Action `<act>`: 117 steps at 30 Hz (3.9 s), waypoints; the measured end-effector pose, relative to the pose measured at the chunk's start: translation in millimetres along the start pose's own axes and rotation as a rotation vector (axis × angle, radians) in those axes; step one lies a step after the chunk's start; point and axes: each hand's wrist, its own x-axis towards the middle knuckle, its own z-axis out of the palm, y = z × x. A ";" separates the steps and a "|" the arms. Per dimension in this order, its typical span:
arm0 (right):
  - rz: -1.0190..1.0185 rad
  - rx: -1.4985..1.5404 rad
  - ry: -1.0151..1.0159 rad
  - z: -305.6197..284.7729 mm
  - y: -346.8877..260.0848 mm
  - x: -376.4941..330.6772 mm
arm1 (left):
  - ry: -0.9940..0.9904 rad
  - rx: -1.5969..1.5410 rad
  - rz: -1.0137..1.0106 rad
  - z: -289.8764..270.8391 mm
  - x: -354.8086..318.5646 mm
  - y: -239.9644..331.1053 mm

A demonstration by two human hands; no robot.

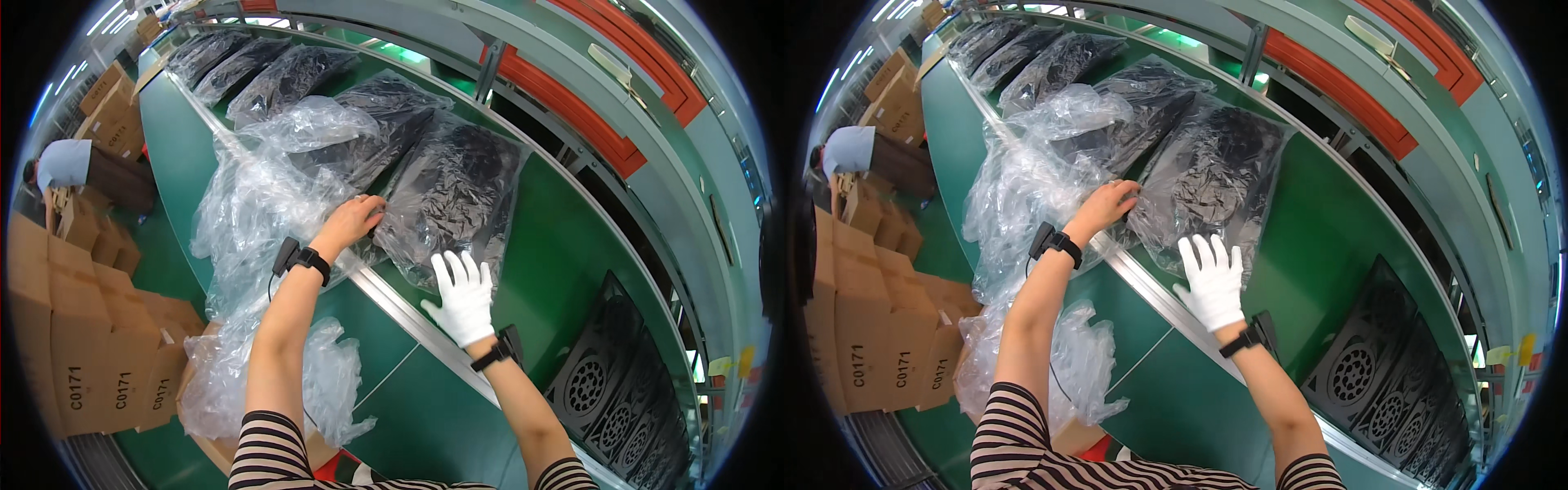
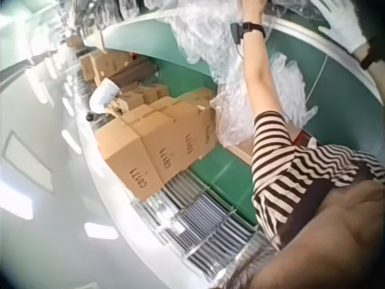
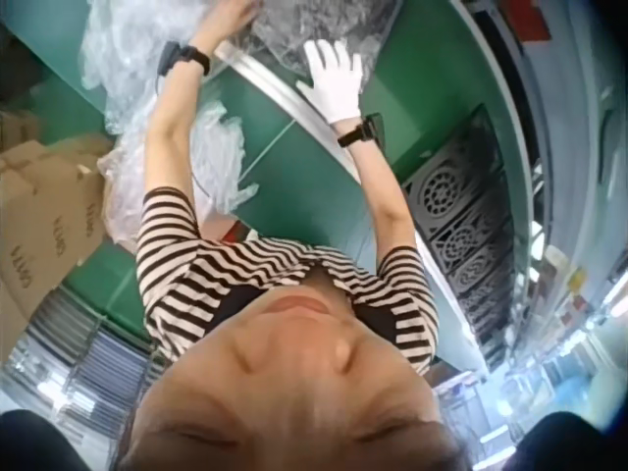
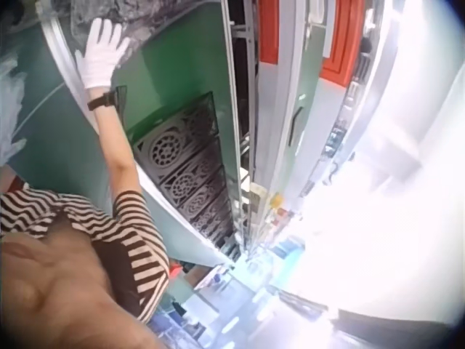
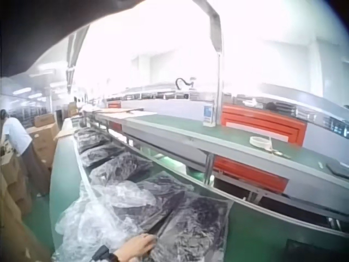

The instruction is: The recorder is placing industrial components into plastic bags on an assembly line.

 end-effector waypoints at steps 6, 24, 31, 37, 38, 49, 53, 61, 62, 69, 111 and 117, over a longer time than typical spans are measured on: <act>0.080 -0.055 -0.118 30.7 39.7 22.2 | 0.246 -0.008 -0.136 27.0 9.7 -0.7; -0.288 -0.049 -0.077 -1.5 74.1 64.9 | -0.124 -1.057 -0.498 3.3 18.4 -4.1; -0.197 0.442 0.075 -0.7 66.2 63.4 | 0.276 -0.626 -0.519 45.7 24.6 -26.8; 0.230 0.698 0.147 -17.2 54.8 62.4 | 0.660 -1.205 -0.844 77.8 16.9 -16.1; 0.259 0.748 0.124 -17.3 50.1 62.1 | 0.663 -1.200 -0.851 74.6 16.4 -12.8; 0.693 1.887 0.547 -37.6 84.3 102.2 | 0.164 -1.451 -0.507 23.3 66.1 24.2; 0.509 1.751 0.387 -43.8 85.6 114.3 | 0.101 -0.032 -0.451 19.8 52.0 7.3; 0.344 1.242 -0.225 79.5 33.1 57.7 | -0.008 0.181 -0.295 -29.8 -41.3 18.9; 0.143 1.092 -0.052 78.7 27.6 56.2 | -0.258 -0.020 -0.325 -53.1 -41.3 35.2; -0.482 0.726 -0.030 88.9 20.9 58.4 | 0.163 0.104 -0.100 -56.1 72.0 44.1; 0.393 0.769 0.318 -141.6 93.3 -206.2 | 0.254 -0.571 -0.168 -53.4 -57.8 302.0; 0.503 2.285 -0.062 -139.8 77.1 -252.3 | 0.509 -1.106 -0.616 -70.5 -101.3 331.8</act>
